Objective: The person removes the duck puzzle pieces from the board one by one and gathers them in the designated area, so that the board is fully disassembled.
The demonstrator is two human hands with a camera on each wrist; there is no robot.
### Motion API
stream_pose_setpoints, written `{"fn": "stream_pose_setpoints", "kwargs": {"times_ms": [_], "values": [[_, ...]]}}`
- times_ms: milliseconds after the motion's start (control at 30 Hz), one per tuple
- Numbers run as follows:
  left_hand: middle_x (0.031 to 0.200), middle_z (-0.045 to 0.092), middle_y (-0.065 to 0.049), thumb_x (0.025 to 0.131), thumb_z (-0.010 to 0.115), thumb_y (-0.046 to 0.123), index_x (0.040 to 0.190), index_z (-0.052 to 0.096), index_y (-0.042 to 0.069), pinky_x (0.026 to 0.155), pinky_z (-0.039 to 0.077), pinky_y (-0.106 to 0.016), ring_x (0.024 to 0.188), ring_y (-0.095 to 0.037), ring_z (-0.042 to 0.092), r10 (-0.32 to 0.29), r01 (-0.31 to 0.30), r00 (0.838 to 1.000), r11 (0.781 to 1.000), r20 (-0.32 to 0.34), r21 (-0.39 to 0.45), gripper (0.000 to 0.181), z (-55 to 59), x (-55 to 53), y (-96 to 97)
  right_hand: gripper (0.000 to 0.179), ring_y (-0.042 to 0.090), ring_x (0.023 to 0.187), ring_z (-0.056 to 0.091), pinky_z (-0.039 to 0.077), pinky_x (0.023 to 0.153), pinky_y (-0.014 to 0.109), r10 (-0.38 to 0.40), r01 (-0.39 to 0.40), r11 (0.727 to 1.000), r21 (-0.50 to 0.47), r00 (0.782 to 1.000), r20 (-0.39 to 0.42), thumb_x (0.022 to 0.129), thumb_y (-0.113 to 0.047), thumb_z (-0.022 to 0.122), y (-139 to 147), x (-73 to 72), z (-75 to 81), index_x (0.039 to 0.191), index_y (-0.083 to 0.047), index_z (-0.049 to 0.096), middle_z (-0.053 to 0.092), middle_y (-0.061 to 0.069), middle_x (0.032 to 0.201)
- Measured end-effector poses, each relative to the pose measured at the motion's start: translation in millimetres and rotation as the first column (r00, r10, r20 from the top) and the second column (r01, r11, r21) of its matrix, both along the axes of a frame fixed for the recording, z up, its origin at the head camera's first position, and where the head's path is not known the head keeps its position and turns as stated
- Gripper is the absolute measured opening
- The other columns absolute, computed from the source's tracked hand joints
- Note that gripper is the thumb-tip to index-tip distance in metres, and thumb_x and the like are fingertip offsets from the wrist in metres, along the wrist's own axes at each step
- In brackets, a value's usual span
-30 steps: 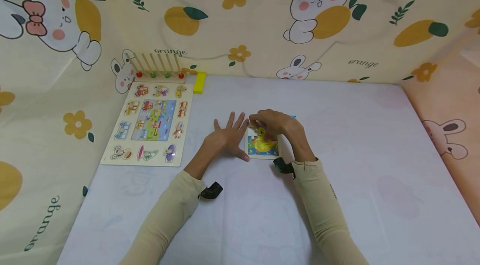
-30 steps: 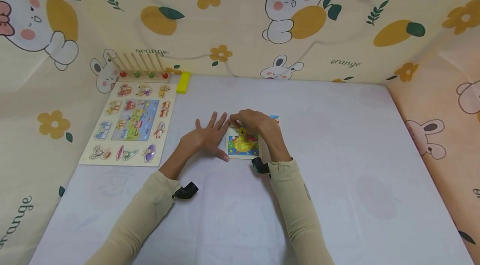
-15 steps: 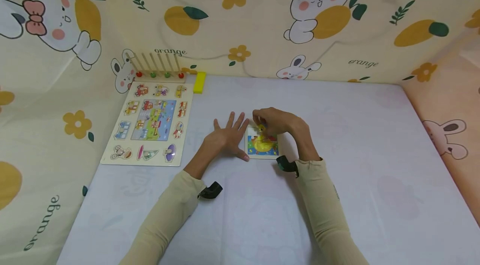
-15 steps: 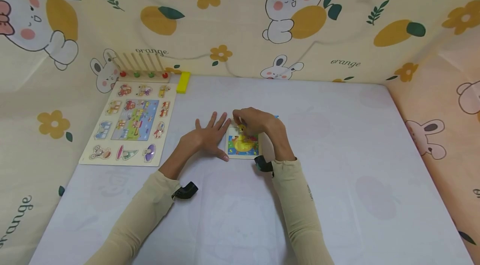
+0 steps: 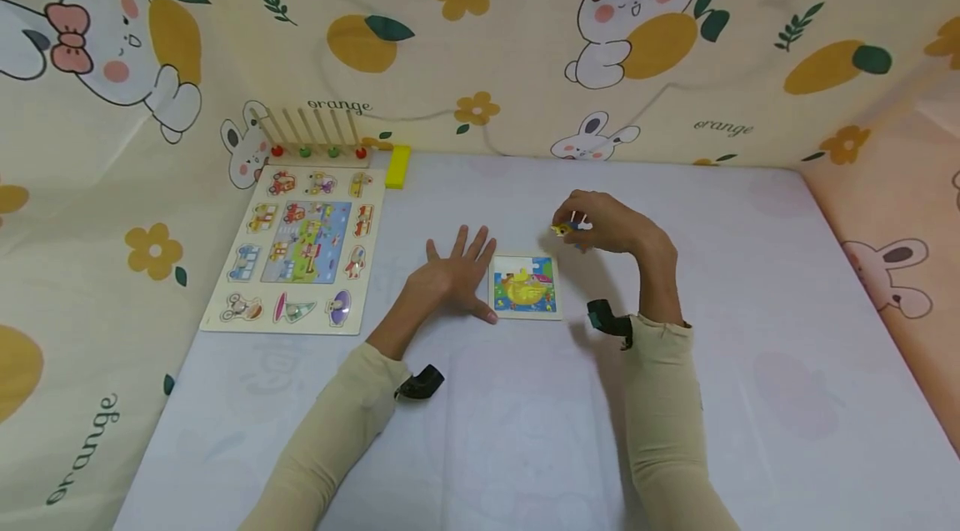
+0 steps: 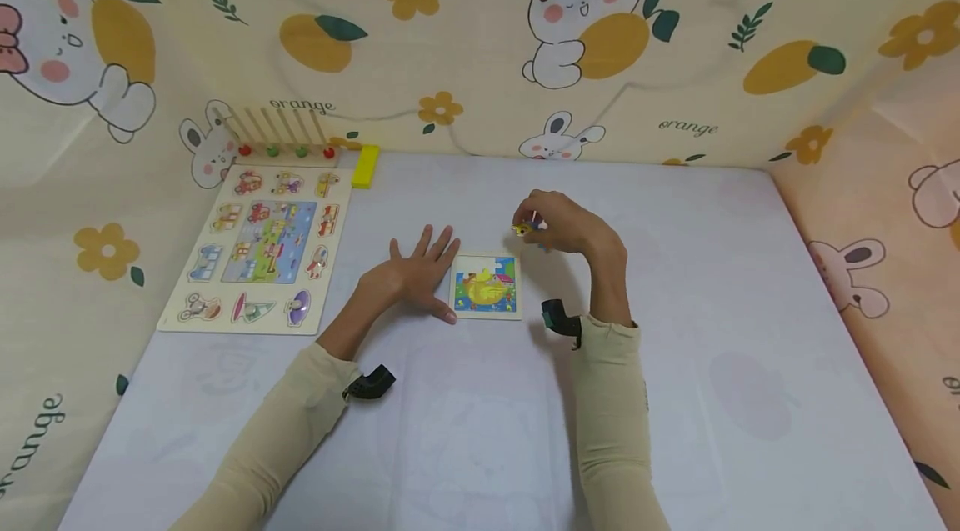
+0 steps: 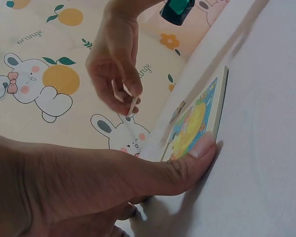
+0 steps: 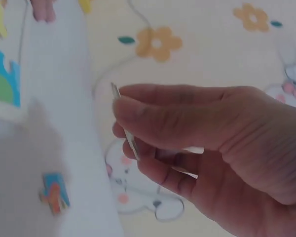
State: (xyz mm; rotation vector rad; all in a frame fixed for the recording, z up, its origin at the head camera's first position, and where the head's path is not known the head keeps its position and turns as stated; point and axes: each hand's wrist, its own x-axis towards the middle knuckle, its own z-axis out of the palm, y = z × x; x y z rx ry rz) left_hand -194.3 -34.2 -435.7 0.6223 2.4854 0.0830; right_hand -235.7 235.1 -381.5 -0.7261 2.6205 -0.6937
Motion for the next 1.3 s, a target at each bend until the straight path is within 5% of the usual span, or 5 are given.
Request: {"fn": "stream_pose_setpoints", "kwargs": {"times_ms": [267, 500, 1300], "values": [[0.177, -0.017, -0.008, 0.081, 0.08, 0.066, 0.17, -0.002, 0.014, 0.123, 0.01, -0.079, 0.165, -0.036, -0.015, 0.006, -0.006, 1.0, 1.0, 0.0, -0.003, 0.132, -1.4, 0.7, -0.5, 0.032, 0.041, 0.113, 0.063, 0.051, 0.103, 0.056, -0.132, 0.136, 0.989, 0.062, 0.989, -0.062, 0.094, 0.004, 0.071, 28, -0.5, 0.1, 0.125, 0.009, 0.069, 0.067, 0.024, 0.118], [0.177, -0.018, -0.008, 0.081, 0.08, 0.066, 0.169, -0.003, 0.014, 0.123, 0.009, -0.079, 0.164, -0.036, -0.016, 0.007, -0.007, 1.0, 1.0, 0.007, -0.001, 0.131, -2.5, 0.7, -0.8, 0.035, 0.043, 0.123, 0.058, 0.048, 0.109, 0.058, -0.238, 0.228, 0.961, 0.155, 0.97, 0.043, 0.093, 0.008, 0.069, 44, -5.1, -19.2, 0.128, 0.01, 0.066, 0.064, 0.028, 0.129], [0.177, -0.017, -0.008, 0.082, 0.08, 0.066, 0.169, -0.002, 0.014, 0.123, 0.009, -0.079, 0.164, -0.036, -0.016, 0.006, -0.006, 1.0, 1.0, 0.009, 0.005, 0.131, -0.1, 0.1, 0.1, 0.029, 0.038, 0.109, 0.055, 0.049, 0.1, 0.055, -0.254, 0.234, 0.945, 0.227, 0.965, 0.065, 0.091, 0.004, 0.072, 49, -11.3, -32.3, 0.12, 0.007, 0.068, 0.062, 0.026, 0.115]]}}
